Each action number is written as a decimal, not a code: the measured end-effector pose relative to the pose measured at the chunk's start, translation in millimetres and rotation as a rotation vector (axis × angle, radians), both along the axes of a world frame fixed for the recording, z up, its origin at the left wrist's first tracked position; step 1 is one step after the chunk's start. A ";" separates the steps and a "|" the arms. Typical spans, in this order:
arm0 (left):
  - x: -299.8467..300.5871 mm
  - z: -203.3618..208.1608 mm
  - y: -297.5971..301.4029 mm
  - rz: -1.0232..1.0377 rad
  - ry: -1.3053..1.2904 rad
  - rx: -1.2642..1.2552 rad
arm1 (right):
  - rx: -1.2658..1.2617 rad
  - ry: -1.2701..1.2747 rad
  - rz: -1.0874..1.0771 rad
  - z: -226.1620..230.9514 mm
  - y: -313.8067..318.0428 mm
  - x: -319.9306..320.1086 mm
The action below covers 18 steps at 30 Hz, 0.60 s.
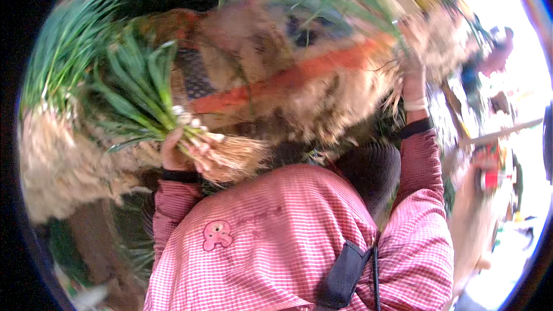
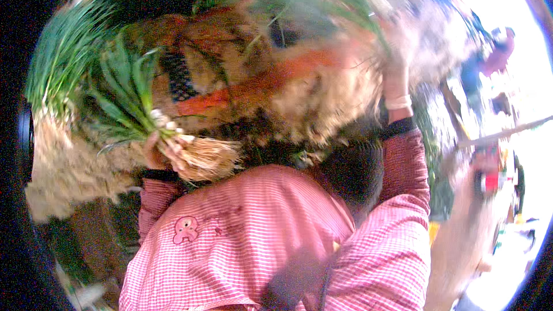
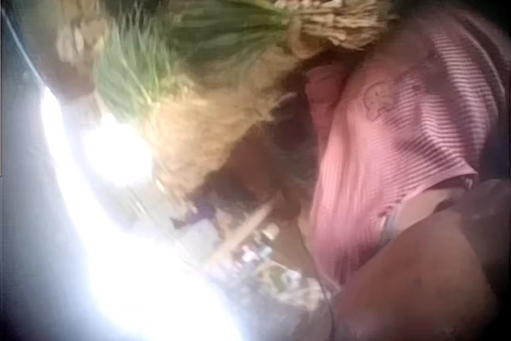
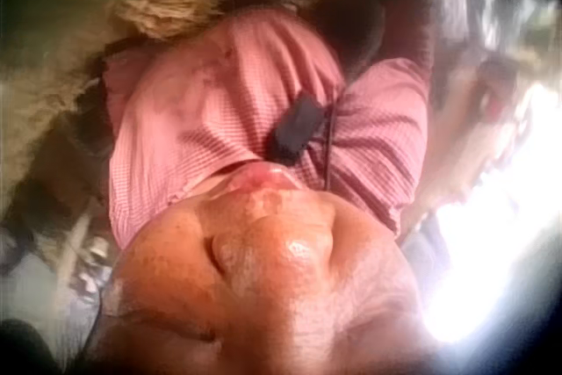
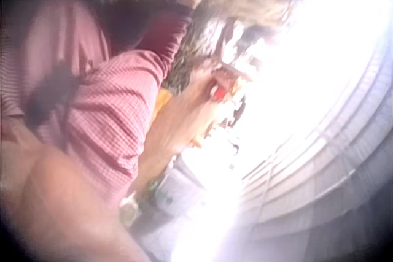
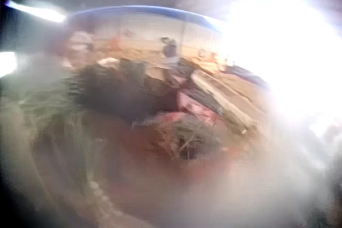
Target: The person picks up a bunch of green onions from a large pile, removes the dry outer layers and dirt by hand, and then places the cleaned bunch back onto the pile.
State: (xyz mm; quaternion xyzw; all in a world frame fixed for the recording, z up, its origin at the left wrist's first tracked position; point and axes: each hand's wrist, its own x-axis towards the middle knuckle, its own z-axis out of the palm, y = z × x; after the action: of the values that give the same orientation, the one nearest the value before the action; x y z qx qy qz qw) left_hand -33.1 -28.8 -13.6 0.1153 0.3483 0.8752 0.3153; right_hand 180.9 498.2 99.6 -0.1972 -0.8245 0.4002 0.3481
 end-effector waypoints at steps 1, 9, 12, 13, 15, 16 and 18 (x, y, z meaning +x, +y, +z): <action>5.7 12.8 -2.5 -0.048 0.055 -0.014 | 0.074 0.048 -0.094 1.4 20.5 34.5; 3.6 52.9 16.6 -0.040 0.156 -0.184 | 0.817 -1.005 -0.770 -14.0 186.7 259.1; 7.5 98.7 41.6 0.406 0.314 -0.483 | 0.800 -0.779 -0.679 -5.7 158.4 172.9; 2.9 103.4 33.7 0.314 0.316 -0.426 | 0.798 -0.651 -0.618 3.9 142.2 142.5; -7.7 114.3 25.6 0.262 0.085 -0.373 | 0.769 -0.385 -0.419 30.5 83.2 77.2; 10.2 132.6 49.6 0.354 0.172 -0.325 | 0.744 -0.262 -0.304 50.9 37.6 54.3; -36.2 123.3 37.0 0.194 0.185 -0.142 | 0.658 -0.005 -0.004 76.6 -66.7 2.1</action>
State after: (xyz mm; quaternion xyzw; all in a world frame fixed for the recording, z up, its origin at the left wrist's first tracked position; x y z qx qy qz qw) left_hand -69.3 8.1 109.7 0.1386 0.4464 0.8604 0.2031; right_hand 183.0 431.5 176.2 -0.0769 -0.9101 0.1111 0.3918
